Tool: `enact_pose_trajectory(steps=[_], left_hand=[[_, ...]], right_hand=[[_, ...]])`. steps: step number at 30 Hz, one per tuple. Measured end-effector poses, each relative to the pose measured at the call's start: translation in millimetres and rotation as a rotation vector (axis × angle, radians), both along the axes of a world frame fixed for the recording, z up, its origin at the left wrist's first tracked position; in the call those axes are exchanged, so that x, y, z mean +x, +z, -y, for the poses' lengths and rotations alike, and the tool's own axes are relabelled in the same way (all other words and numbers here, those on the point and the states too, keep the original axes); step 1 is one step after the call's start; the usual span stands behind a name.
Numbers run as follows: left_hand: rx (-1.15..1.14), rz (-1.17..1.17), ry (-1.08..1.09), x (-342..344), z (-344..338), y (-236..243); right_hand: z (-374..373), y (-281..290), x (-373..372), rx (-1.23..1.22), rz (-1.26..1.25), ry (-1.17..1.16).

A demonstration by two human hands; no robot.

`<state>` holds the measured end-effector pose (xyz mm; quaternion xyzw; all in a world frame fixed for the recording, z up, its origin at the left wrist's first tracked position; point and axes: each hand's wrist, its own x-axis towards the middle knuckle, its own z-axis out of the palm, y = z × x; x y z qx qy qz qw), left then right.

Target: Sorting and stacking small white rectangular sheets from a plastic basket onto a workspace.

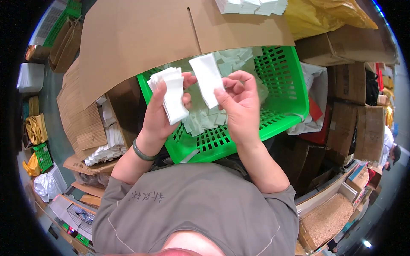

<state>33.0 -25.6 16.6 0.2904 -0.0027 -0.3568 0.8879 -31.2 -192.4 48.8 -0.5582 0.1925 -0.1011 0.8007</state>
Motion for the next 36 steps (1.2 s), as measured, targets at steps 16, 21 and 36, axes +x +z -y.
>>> enact_pose_trajectory(steps=[16, 21, 36], left_hand=[[-0.095, -0.010, 0.054, -4.7, -2.6, -9.6], [0.117, 0.156, 0.007, -5.7, 0.0, 0.5], [0.121, 0.342, -0.205, -8.5, 2.4, 9.4]], right_hand=[[-48.3, -5.5, -0.8, -0.306, 0.073, 0.272], [-49.7, 3.7, -0.5, -0.504, 0.026, 0.266], [-1.1, 36.8, 21.4, -1.160, 0.276, 0.418]])
